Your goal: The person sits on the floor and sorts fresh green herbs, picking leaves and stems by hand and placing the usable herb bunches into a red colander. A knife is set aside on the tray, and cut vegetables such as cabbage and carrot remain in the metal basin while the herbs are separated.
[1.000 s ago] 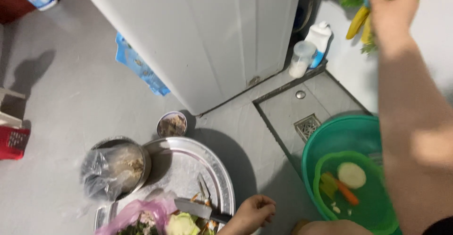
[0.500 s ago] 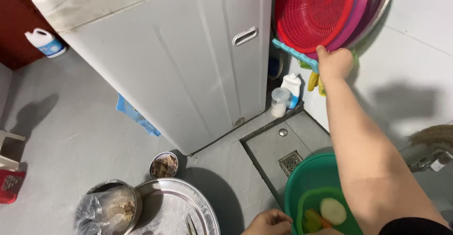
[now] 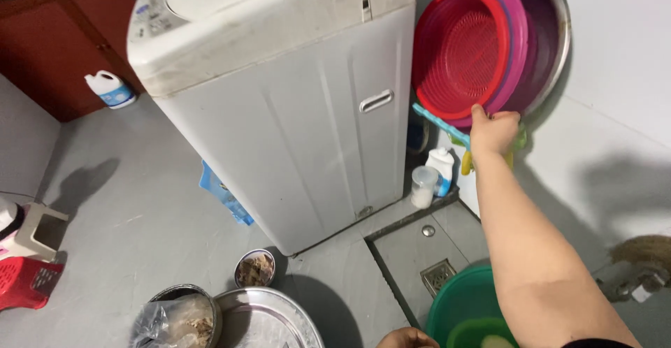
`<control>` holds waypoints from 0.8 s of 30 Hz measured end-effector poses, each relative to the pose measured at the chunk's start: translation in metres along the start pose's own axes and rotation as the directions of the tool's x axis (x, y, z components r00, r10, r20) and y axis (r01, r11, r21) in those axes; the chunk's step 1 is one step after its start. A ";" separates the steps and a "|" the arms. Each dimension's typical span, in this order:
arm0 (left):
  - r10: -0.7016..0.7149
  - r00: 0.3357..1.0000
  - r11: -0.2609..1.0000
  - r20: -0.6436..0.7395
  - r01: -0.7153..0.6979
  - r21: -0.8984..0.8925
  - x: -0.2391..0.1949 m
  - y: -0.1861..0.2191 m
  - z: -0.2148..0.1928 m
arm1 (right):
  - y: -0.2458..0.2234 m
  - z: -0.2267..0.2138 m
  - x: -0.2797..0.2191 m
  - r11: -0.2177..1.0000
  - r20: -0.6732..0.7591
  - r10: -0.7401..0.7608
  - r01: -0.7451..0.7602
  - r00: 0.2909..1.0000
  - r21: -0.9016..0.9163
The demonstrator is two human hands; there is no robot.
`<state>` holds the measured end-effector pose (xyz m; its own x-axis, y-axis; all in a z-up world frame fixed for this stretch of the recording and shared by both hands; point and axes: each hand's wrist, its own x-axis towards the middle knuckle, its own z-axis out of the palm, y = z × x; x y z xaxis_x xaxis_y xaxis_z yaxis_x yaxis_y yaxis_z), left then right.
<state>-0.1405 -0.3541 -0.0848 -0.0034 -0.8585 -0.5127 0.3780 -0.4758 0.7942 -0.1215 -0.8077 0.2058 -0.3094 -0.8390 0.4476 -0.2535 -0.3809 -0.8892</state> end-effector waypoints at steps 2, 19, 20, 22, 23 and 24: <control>0.125 0.991 0.992 0.047 -0.124 -0.030 0.020 -0.017 -0.013 | -0.022 -0.008 0.000 0.996 0.087 0.092 -0.090 0.992 -0.027; 0.030 0.994 0.999 -0.104 -0.028 0.018 -0.051 0.076 0.025 | -0.063 -0.026 0.009 0.977 0.161 -0.213 0.206 0.964 0.059; 0.049 0.996 0.999 -0.075 -0.048 0.015 -0.052 0.075 0.024 | -0.058 -0.024 0.012 0.974 0.176 -0.224 0.224 0.958 0.020; 0.034 0.996 0.999 -0.084 -0.032 0.023 -0.059 0.082 0.028 | -0.056 -0.020 0.015 0.972 0.169 -0.234 0.235 0.957 0.010; 0.019 0.996 0.999 -0.091 -0.016 0.034 -0.063 0.086 0.031 | -0.056 -0.018 0.017 0.969 0.160 -0.242 0.246 0.957 -0.001; 0.022 0.995 0.999 -0.092 -0.019 0.032 -0.059 0.081 0.029 | -0.057 -0.016 0.017 0.969 0.162 -0.245 0.248 0.956 0.001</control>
<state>-0.1363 -0.3475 0.0193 0.0902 -0.8473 -0.5234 0.3485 -0.4655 0.8135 -0.1270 -0.7944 0.2659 -0.0855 -0.7716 0.6303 -0.3217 -0.5774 -0.7504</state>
